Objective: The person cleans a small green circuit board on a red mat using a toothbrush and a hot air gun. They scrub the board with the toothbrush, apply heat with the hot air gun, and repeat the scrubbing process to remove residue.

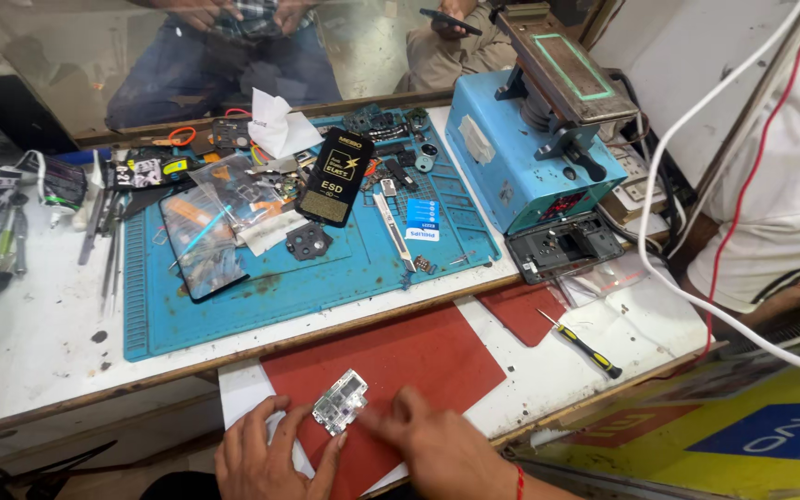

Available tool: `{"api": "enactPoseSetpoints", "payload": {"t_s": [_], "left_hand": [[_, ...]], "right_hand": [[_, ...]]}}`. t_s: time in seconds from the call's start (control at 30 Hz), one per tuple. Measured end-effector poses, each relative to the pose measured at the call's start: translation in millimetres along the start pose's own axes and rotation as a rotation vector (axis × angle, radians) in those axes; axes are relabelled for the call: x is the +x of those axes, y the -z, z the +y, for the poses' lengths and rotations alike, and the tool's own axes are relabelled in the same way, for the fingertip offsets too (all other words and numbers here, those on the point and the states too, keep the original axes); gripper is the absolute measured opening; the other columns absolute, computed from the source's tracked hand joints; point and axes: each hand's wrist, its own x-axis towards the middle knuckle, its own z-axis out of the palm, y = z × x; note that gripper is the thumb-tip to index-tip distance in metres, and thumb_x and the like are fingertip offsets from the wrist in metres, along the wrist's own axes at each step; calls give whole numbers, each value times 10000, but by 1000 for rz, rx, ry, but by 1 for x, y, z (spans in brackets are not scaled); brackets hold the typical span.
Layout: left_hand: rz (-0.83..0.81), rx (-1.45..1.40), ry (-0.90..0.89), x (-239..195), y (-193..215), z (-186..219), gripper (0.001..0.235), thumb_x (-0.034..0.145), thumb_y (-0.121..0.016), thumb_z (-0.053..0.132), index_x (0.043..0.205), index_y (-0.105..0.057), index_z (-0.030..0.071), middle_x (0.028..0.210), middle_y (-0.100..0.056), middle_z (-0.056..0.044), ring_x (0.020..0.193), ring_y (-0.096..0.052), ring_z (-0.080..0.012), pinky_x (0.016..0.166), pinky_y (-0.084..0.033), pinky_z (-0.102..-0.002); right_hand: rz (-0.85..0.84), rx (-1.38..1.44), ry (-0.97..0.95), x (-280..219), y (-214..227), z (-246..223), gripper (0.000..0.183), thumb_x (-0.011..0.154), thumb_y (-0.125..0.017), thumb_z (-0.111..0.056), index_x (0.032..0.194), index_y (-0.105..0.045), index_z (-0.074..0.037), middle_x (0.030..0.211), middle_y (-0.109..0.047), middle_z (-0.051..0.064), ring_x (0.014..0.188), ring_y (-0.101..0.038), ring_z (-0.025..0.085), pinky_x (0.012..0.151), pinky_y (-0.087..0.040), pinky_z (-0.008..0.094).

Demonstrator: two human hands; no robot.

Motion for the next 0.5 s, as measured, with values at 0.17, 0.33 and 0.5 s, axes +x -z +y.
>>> {"api": "enactPoseSetpoints", "payload": {"t_s": [0.17,0.33,0.5], "left_hand": [[1,5,-31,-3,2,0,583,631,-832,559,1098,-780,214,1179,-616,-35,1151,-559,-257,1000,-419,-499],[-51,-9,-3,-2,10,4,566,624,-861,554,1072,-775,218,1239,-613,-36,1162,-545,-267,994,-406,-510],[33,-31,-72,1,21,13,562,650,-813,486,1092,-750,145,1227,-597,-86,1184,-523,-315,1015,-393,-515]], "right_hand": [[179,-1,36,-3,-2,1,573,870,-545,-41,1407,-644,-213,996,-602,123,716,-683,334,599,-568,453],[52,5,75,-8,1,-5,615,845,-539,-28,1420,-633,-222,1010,-605,133,711,-683,344,603,-567,453],[96,32,94,-5,3,1,582,872,-550,-52,1431,-623,-200,1022,-594,161,714,-679,354,607,-560,456]]}}
